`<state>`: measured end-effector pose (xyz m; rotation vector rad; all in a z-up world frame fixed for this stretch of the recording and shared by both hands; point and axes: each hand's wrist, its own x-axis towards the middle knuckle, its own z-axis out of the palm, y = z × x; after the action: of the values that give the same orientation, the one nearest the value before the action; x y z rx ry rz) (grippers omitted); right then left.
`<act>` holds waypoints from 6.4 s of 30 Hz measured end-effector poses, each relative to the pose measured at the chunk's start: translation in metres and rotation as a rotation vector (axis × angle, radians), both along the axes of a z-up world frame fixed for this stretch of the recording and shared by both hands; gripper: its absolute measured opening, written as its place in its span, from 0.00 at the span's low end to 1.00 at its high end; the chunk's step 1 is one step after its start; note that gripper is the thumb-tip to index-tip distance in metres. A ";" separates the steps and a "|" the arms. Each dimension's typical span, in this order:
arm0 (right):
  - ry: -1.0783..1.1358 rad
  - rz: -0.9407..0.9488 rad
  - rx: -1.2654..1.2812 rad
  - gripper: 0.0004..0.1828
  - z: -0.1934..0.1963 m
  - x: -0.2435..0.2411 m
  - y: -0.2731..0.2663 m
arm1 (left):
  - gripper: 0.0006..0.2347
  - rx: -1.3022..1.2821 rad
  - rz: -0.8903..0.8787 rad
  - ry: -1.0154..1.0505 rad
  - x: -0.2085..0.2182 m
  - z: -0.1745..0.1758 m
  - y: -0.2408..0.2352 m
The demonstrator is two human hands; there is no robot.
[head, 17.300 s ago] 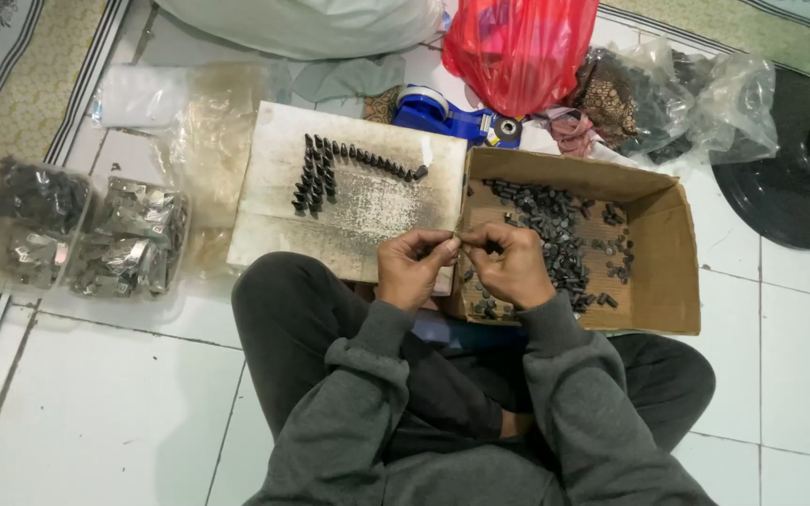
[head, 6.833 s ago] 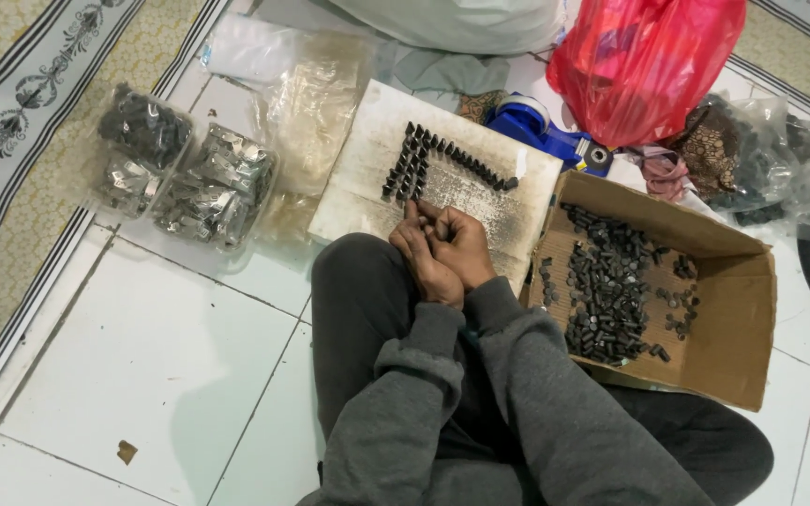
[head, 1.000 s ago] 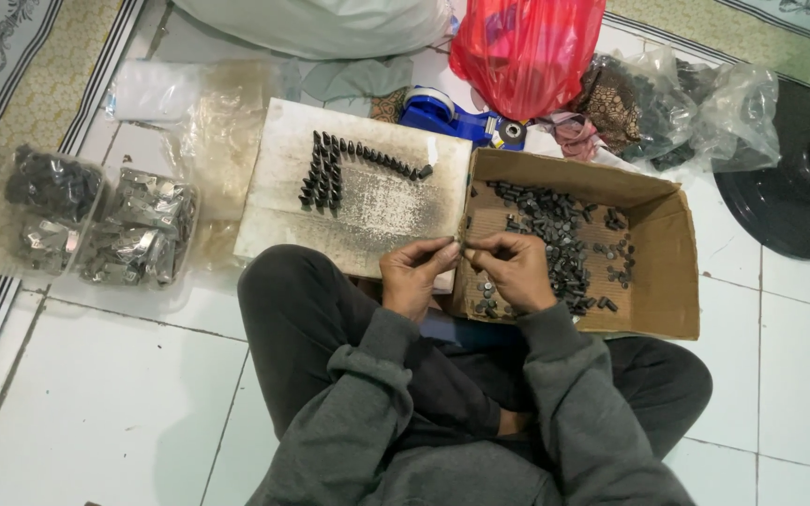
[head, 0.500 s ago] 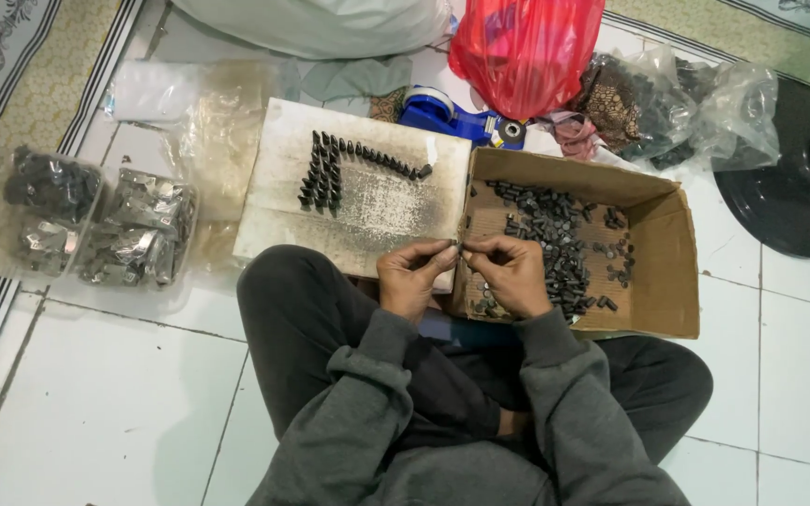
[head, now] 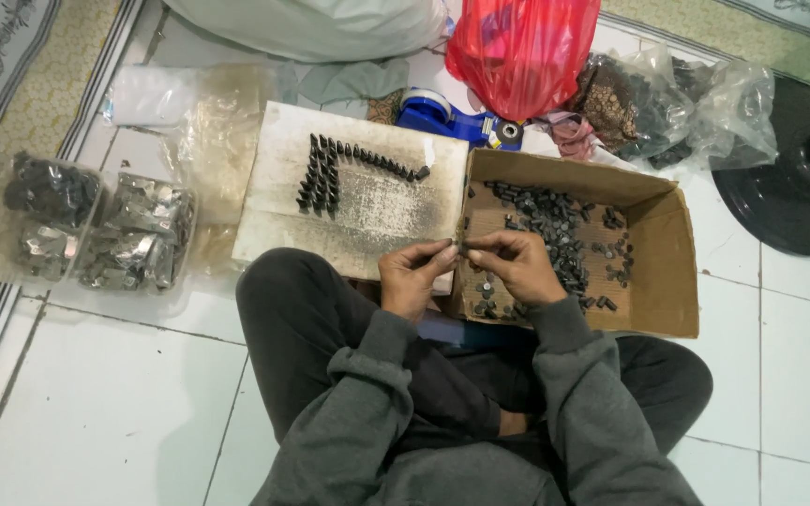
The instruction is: The person sits on the floor and repeatedly picks up small black plastic components from a cardboard box, joins them by hand, and places the assembled pairs onto a white board. The process continues throughout the clip with no other tools used.
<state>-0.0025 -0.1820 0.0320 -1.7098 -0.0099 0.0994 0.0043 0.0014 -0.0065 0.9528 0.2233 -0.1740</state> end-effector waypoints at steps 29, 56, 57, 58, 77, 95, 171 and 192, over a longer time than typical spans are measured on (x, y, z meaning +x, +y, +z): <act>-0.233 -0.171 -0.066 0.14 -0.037 0.039 0.120 | 0.13 0.327 0.413 -0.123 -0.006 0.000 0.009; -0.185 0.202 0.162 0.11 -0.116 0.150 0.132 | 0.28 0.241 0.256 -0.159 0.070 0.038 0.045; -0.177 0.216 0.173 0.11 -0.113 0.151 0.133 | 0.28 0.238 0.247 -0.166 0.070 0.043 0.047; -0.178 0.217 0.172 0.11 -0.116 0.153 0.131 | 0.28 0.237 0.248 -0.167 0.074 0.037 0.046; -0.150 0.014 0.169 0.14 -0.068 0.099 0.111 | 0.24 0.278 0.245 -0.172 0.037 0.032 0.025; 0.207 -0.345 -0.633 0.12 -0.167 -0.010 -0.176 | 0.13 1.010 -0.460 -0.399 0.034 -0.024 -0.092; -0.153 -0.566 -0.260 0.08 -0.101 0.005 -0.131 | 0.06 0.665 -0.301 -0.469 0.032 0.006 -0.102; 0.246 -0.276 -0.888 0.11 -0.183 0.085 -0.160 | 0.07 0.647 -0.336 -0.441 0.031 -0.043 -0.071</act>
<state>0.0822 -0.3416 -0.1511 -2.5496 0.5197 0.1159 0.0353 -0.0697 -0.0492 1.6420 -0.3133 -0.1988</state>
